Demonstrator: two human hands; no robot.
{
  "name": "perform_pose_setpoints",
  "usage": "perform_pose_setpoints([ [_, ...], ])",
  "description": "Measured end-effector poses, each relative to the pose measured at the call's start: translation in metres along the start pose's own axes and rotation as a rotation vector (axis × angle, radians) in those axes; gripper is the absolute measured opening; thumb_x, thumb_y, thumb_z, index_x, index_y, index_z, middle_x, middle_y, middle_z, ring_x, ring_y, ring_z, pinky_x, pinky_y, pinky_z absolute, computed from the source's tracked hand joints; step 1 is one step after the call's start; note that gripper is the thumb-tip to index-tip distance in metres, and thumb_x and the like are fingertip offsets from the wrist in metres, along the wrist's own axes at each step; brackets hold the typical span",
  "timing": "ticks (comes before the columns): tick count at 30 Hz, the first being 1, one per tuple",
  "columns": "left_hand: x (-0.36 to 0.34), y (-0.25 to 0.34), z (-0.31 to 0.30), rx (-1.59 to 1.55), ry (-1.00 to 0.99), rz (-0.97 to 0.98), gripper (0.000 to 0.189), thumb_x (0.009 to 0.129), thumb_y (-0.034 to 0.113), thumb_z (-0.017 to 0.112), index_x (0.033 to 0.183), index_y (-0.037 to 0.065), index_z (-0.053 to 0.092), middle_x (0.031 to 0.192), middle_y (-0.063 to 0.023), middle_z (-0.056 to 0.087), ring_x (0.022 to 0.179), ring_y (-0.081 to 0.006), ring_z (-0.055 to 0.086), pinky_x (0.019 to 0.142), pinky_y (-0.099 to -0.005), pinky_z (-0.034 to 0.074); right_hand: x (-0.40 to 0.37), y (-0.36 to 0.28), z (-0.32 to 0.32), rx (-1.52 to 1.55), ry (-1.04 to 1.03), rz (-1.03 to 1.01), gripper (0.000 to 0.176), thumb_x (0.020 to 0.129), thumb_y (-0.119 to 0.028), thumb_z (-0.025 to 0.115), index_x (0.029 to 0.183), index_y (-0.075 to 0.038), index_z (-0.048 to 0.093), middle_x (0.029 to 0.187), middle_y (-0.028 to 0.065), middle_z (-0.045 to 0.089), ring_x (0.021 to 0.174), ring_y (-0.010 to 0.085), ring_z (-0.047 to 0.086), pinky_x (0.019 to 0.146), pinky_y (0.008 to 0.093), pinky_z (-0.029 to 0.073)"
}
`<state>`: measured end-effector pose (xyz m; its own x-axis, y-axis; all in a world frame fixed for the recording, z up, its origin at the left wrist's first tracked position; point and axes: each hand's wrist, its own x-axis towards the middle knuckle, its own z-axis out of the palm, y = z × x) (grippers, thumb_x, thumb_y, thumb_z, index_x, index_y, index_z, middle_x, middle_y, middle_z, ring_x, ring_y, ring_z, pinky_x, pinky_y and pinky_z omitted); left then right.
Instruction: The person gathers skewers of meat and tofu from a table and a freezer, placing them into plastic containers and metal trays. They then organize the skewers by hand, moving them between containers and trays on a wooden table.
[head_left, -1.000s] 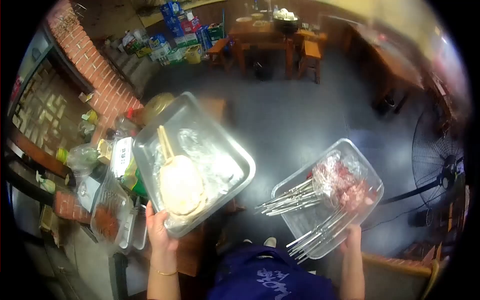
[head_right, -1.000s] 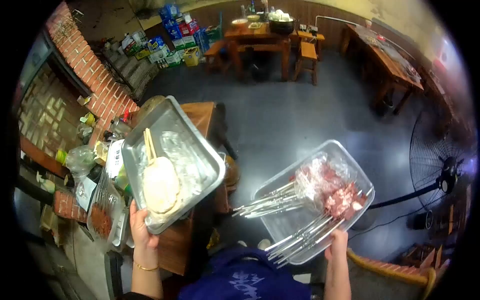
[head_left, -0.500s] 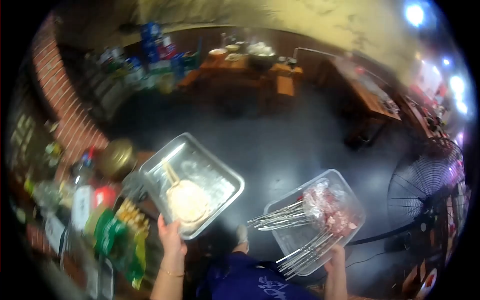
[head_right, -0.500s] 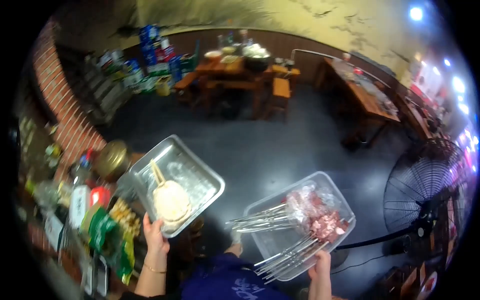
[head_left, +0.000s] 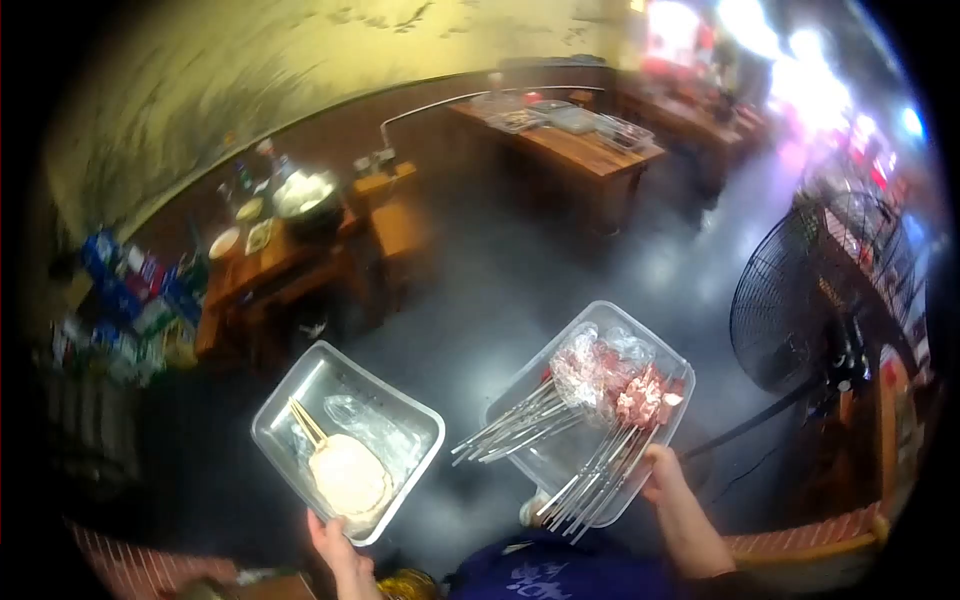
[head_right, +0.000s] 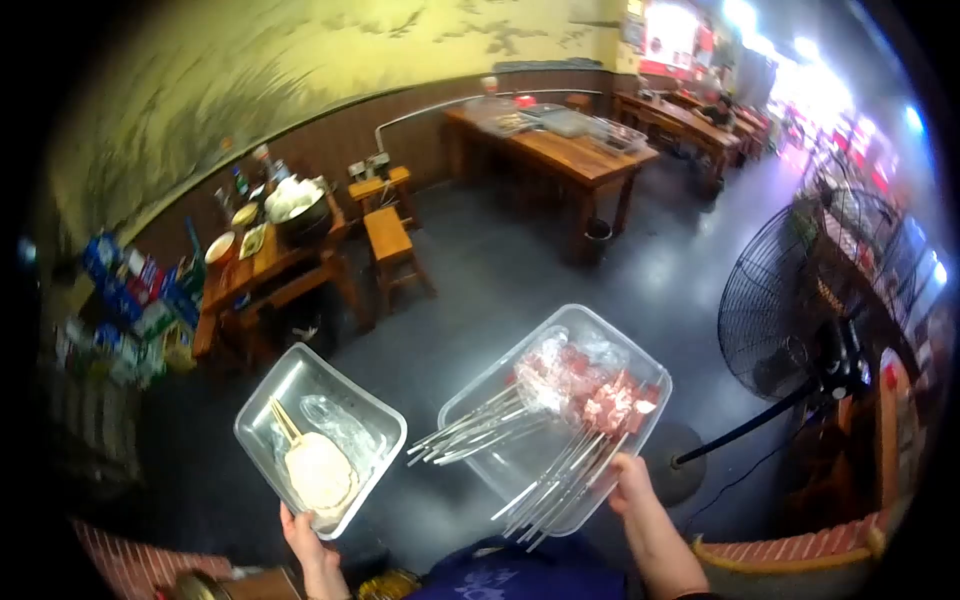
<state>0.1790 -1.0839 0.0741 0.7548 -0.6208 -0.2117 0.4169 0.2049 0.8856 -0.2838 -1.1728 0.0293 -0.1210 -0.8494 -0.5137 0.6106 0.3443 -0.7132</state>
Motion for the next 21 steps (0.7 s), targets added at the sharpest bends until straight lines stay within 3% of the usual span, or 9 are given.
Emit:
perform_pose_setpoints([
  [3, 0.024, -0.010, 0.030, -0.056, -0.097, -0.012, 0.062, 0.071, -0.004, 0.044, 0.133, -0.001, 0.041, 0.121, -0.0166, 0.055, 0.105, -0.0282, 0.059, 0.085, -0.0373, 0.053, 0.028, -0.014, 0.016, -0.035, 0.072, -0.062, 0.028, 0.072, -0.003, 0.051, 0.095, 0.009, 0.060, 0.078, 0.0152, 0.063, 0.065, 0.0265, 0.064, 0.056, 0.0377, 0.054],
  [7, 0.086, -0.015, 0.132, 0.074, -0.103, 0.051, 0.059, 0.072, -0.002, 0.044, 0.131, -0.003, 0.043, 0.119, -0.0179, 0.057, 0.102, -0.0284, 0.062, 0.086, -0.0369, 0.053, 0.155, -0.052, 0.061, -0.049, 0.087, -0.099, 0.029, 0.071, -0.003, 0.052, 0.096, 0.009, 0.060, 0.078, 0.0149, 0.062, 0.063, 0.0258, 0.063, 0.054, 0.0355, 0.053],
  [9, 0.094, -0.008, 0.166, 0.319, 0.117, -0.012, 0.051, 0.084, 0.011, 0.055, 0.132, -0.002, 0.044, 0.116, -0.0181, 0.055, 0.092, -0.0279, 0.057, 0.077, -0.0388, 0.049, 0.195, -0.076, 0.064, -0.159, 0.093, -0.063, 0.029, 0.071, -0.003, 0.053, 0.097, 0.008, 0.060, 0.079, 0.0149, 0.063, 0.065, 0.0263, 0.064, 0.054, 0.0367, 0.054],
  [10, 0.105, -0.014, 0.179, 0.325, 0.131, -0.031, 0.060, 0.082, 0.009, 0.053, 0.139, 0.001, 0.037, 0.119, -0.0172, 0.054, 0.093, -0.0264, 0.057, 0.075, -0.0388, 0.048, 0.209, -0.097, 0.093, -0.111, 0.092, -0.162, 0.029, 0.072, -0.003, 0.053, 0.098, 0.007, 0.059, 0.080, 0.0148, 0.063, 0.065, 0.0266, 0.065, 0.053, 0.0390, 0.054],
  [16, 0.168, -0.021, 0.238, 0.434, 0.189, 0.020, 0.061, 0.079, 0.007, 0.053, 0.138, 0.000, 0.037, 0.121, -0.0185, 0.053, 0.096, -0.0281, 0.057, 0.075, -0.0393, 0.050, 0.304, -0.158, 0.152, -0.126, 0.020, -0.103, 0.027, 0.073, -0.004, 0.051, 0.097, 0.006, 0.058, 0.081, 0.0145, 0.063, 0.060, 0.0258, 0.063, 0.049, 0.0390, 0.054],
  [21, 0.276, -0.053, 0.352, 0.372, 0.096, 0.017, 0.053, 0.080, 0.002, 0.052, 0.132, -0.003, 0.044, 0.114, -0.0200, 0.056, 0.091, -0.0269, 0.059, 0.073, -0.0349, 0.051, 0.431, -0.197, 0.203, 0.041, 0.028, -0.189, 0.028, 0.074, -0.002, 0.049, 0.099, 0.006, 0.059, 0.083, 0.0140, 0.064, 0.064, 0.0262, 0.064, 0.052, 0.0402, 0.056],
])
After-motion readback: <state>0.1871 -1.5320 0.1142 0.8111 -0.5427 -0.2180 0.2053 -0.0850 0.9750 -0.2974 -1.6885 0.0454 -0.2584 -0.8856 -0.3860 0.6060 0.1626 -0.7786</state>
